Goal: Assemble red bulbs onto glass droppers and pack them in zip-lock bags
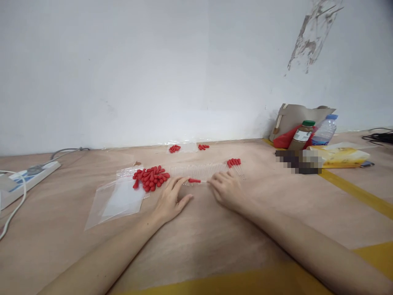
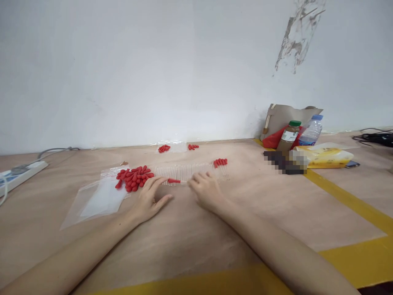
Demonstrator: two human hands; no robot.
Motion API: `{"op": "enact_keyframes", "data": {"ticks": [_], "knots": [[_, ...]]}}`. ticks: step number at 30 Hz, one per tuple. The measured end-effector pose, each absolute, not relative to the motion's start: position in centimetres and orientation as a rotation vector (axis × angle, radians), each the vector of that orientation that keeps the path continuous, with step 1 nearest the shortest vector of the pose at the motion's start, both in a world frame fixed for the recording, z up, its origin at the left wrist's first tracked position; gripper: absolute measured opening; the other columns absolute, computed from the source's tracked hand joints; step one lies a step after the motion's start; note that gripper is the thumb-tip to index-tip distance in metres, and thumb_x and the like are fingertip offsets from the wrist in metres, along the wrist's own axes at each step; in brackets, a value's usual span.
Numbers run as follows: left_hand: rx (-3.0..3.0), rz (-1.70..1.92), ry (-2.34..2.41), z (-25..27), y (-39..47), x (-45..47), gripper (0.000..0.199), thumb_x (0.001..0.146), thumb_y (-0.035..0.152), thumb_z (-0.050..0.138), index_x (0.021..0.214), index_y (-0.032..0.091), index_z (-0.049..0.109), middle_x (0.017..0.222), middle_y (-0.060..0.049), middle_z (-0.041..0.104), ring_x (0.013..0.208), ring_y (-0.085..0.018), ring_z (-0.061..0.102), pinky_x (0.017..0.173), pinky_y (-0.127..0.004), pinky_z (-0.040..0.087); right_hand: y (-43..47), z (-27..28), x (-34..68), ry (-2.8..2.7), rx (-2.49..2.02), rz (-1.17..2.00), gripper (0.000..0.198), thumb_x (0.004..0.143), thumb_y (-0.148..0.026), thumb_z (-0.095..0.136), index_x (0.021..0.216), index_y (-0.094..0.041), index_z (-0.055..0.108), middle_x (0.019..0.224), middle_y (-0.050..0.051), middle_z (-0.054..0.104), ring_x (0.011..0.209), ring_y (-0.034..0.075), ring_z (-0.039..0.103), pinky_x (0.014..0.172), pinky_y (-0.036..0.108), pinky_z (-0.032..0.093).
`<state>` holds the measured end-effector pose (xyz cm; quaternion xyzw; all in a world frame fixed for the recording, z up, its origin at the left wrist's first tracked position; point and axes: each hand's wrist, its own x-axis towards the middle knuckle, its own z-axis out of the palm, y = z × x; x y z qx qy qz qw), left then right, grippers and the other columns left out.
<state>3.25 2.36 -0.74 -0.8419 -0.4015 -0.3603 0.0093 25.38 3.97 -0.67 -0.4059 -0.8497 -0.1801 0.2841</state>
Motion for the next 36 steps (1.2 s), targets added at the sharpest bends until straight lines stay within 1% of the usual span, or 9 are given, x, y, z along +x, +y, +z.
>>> {"op": "enact_keyframes", "data": {"ticks": [2,5,7,9,11,19,24,31,36], "knots": [[-2.593,-1.089,-1.33,-0.8,2.4,3.3,0.043,0.077,0.026,0.055,0.118,0.023,0.04,0.112,-0.007,0.047,0.102,-0.023,0.045,0.087,-0.039,0.039,5.4,-0.5,27.0,-2.031,-1.304,-0.403,0.023,0.082,-0.024,0.042,0.083,-0.018,0.064,0.081,0.007,0.06,0.079,0.017,0.049,0.073,0.03,0.027],[-2.633,-1.015,-1.346,-0.8,2.5,3.3,0.033,0.078,0.024,0.053,0.111,0.023,0.046,0.107,-0.006,0.048,0.099,-0.022,0.046,0.085,-0.037,0.04,7.6,-0.5,29.9,-1.708,-1.618,-0.196,0.027,0.081,-0.03,0.041,0.082,-0.02,0.065,0.08,0.005,0.063,0.077,0.017,0.053,0.068,0.028,0.03],[-2.672,-0.987,-1.324,-0.9,2.6,3.3,0.026,0.079,0.023,0.052,0.105,0.024,0.05,0.103,-0.005,0.05,0.096,-0.021,0.047,0.083,-0.036,0.04,8.7,-0.7,31.4,-1.55,-1.792,-0.041,0.027,0.079,-0.034,0.042,0.081,-0.022,0.066,0.074,0.004,0.064,0.073,0.018,0.055,0.064,0.027,0.031],[-2.696,-0.979,-1.307,-0.9,2.6,3.3,0.021,0.079,0.023,0.051,0.1,0.023,0.052,0.101,-0.004,0.05,0.094,-0.02,0.048,0.082,-0.035,0.041,9.5,-1.1,32.3,-1.459,-1.888,0.067,0.025,0.075,-0.036,0.045,0.081,-0.022,0.065,0.071,0.003,0.064,0.07,0.018,0.056,0.062,0.027,0.031],[-2.708,-0.975,-1.304,-0.9,2.7,3.3,0.018,0.079,0.022,0.051,0.097,0.022,0.054,0.1,-0.004,0.05,0.093,-0.02,0.048,0.08,-0.035,0.041,9.9,-1.4,32.5,-1.428,-1.922,0.105,0.021,0.072,-0.034,0.049,0.082,-0.023,0.064,0.073,0.002,0.065,0.071,0.019,0.057,0.063,0.027,0.032],[-2.747,-0.943,-1.302,-0.8,2.7,3.4,0.011,0.079,0.021,0.05,0.088,0.02,0.057,0.098,-0.005,0.051,0.09,-0.019,0.049,0.078,-0.034,0.041,10.4,-2.0,31.5,-1.471,-1.957,0.079,0.017,0.07,-0.029,0.048,0.081,-0.021,0.058,0.078,0.004,0.063,0.078,0.02,0.056,0.07,0.03,0.031],[-2.757,-0.959,-1.295,-0.9,2.7,3.5,0.011,0.08,0.02,0.049,0.087,0.02,0.057,0.098,-0.004,0.05,0.09,-0.018,0.049,0.079,-0.033,0.041,10.3,-2.0,31.4,-1.49,-1.953,0.05,0.019,0.07,-0.032,0.048,0.082,-0.021,0.057,0.077,0.003,0.062,0.077,0.02,0.055,0.071,0.032,0.029],[-2.755,-0.942,-1.297,-1.0,2.8,3.4,0.01,0.08,0.021,0.048,0.085,0.02,0.058,0.096,-0.005,0.051,0.089,-0.018,0.049,0.078,-0.034,0.041,9.8,-1.8,30.8,-1.712,-1.866,-0.131,0.016,0.068,-0.03,0.046,0.069,-0.021,0.06,0.072,0.003,0.06,0.077,0.02,0.052,0.069,0.033,0.026],[-2.759,-0.923,-1.297,-1.1,2.9,3.4,0.01,0.081,0.021,0.048,0.084,0.02,0.057,0.095,-0.004,0.052,0.088,-0.018,0.05,0.079,-0.034,0.041,9.4,-1.6,30.7,-1.748,-1.923,-0.162,0.019,0.068,-0.03,0.047,0.073,-0.021,0.062,0.073,0.004,0.061,0.078,0.022,0.052,0.071,0.036,0.027]]}}
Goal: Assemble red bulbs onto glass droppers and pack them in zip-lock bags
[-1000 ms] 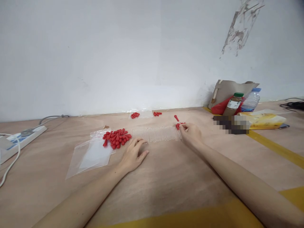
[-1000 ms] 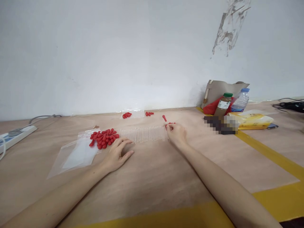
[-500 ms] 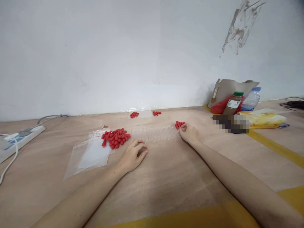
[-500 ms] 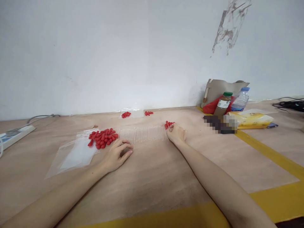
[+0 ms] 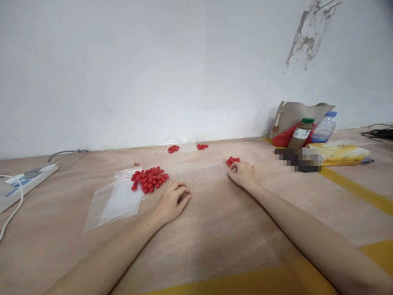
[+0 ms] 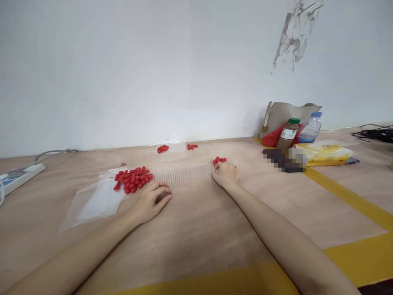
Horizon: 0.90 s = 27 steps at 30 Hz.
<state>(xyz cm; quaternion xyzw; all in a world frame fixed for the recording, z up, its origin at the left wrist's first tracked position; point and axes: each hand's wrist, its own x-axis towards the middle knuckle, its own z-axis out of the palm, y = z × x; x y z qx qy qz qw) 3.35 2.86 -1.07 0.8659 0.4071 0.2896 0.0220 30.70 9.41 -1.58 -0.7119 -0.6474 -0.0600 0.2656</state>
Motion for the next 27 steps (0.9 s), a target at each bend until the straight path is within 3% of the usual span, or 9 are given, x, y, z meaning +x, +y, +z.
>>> {"op": "enact_keyframes", "data": {"ticks": [10,17,27], "knots": [[2.694,0.899,1.277,-0.9,2.8,3.5,0.011,0.081,0.022,0.048,0.086,0.02,0.057,0.095,-0.004,0.053,0.087,-0.018,0.05,0.078,-0.033,0.041,9.1,-1.2,30.5,-1.829,-2.012,-0.161,0.025,0.074,-0.031,0.043,0.071,-0.019,0.065,0.078,0.01,0.062,0.084,0.026,0.052,0.074,0.041,0.028],[2.721,0.99,1.539,-1.3,2.8,3.5,0.013,0.077,0.029,0.053,0.085,0.021,0.059,0.093,-0.005,0.054,0.088,-0.022,0.047,0.078,-0.038,0.036,9.3,-1.3,29.7,-1.988,-2.028,-0.289,0.024,0.075,-0.019,0.042,0.078,-0.008,0.063,0.082,0.021,0.061,0.085,0.032,0.053,0.072,0.045,0.029],[2.588,0.894,2.133,1.6,5.2,0.3,0.019,0.077,0.036,0.049,0.081,0.022,0.061,0.089,-0.007,0.057,0.09,-0.026,0.047,0.078,-0.042,0.031,8.7,-1.1,29.4,-1.903,-1.955,-0.429,0.027,0.079,-0.025,0.038,0.078,-0.009,0.06,0.081,0.019,0.061,0.081,0.028,0.052,0.071,0.04,0.031]]}}
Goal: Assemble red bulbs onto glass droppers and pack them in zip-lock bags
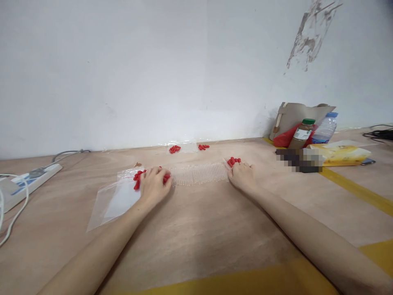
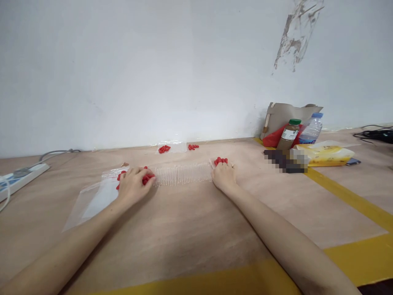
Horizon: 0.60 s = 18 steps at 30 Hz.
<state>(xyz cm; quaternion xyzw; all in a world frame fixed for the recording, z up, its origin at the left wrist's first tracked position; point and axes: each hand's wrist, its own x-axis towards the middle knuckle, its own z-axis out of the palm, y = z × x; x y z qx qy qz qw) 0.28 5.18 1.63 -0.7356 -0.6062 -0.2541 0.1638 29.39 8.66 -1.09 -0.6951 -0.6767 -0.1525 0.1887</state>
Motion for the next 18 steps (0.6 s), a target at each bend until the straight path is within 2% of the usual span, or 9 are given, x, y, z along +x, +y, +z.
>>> {"op": "enact_keyframes", "data": {"ticks": [3,8,14,18], "knots": [[-2.041,-0.621,-1.907,3.2,6.5,-2.4,0.022,0.074,0.04,0.05,0.081,0.023,0.062,0.092,-0.008,0.057,0.095,-0.029,0.046,0.079,-0.045,0.032,7.3,0.0,28.5,-2.056,-1.722,-0.395,0.022,0.078,-0.022,0.039,0.076,-0.01,0.058,0.08,0.014,0.06,0.079,0.023,0.051,0.071,0.035,0.033],[-1.948,-0.547,-2.104,4.9,7.8,-5.0,0.026,0.073,0.043,0.047,0.07,0.022,0.062,0.095,-0.008,0.058,0.097,-0.031,0.049,0.081,-0.047,0.035,4.3,1.2,26.8,-2.438,-1.201,-0.086,0.014,0.078,-0.022,0.043,0.075,-0.014,0.054,0.075,0.007,0.059,0.072,0.016,0.049,0.065,0.027,0.035],[-2.07,-0.322,-2.162,6.0,11.0,-4.6,0.03,0.073,0.038,0.048,0.095,0.023,0.06,0.109,-0.01,0.056,0.104,-0.032,0.047,0.083,-0.048,0.035,3.1,0.9,26.7,-2.626,-1.029,0.082,0.011,0.079,-0.025,0.047,0.076,-0.016,0.053,0.076,0.005,0.058,0.069,0.014,0.049,0.062,0.025,0.036],[-2.13,-0.216,-2.236,6.1,13.7,-4.3,0.025,0.065,0.04,0.059,0.079,0.02,0.065,0.097,-0.011,0.063,0.094,-0.034,0.053,0.081,-0.05,0.036,3.7,0.4,26.8,-2.644,-1.028,0.182,0.011,0.079,-0.027,0.048,0.078,-0.016,0.052,0.079,0.005,0.058,0.072,0.015,0.049,0.064,0.026,0.036]]}}
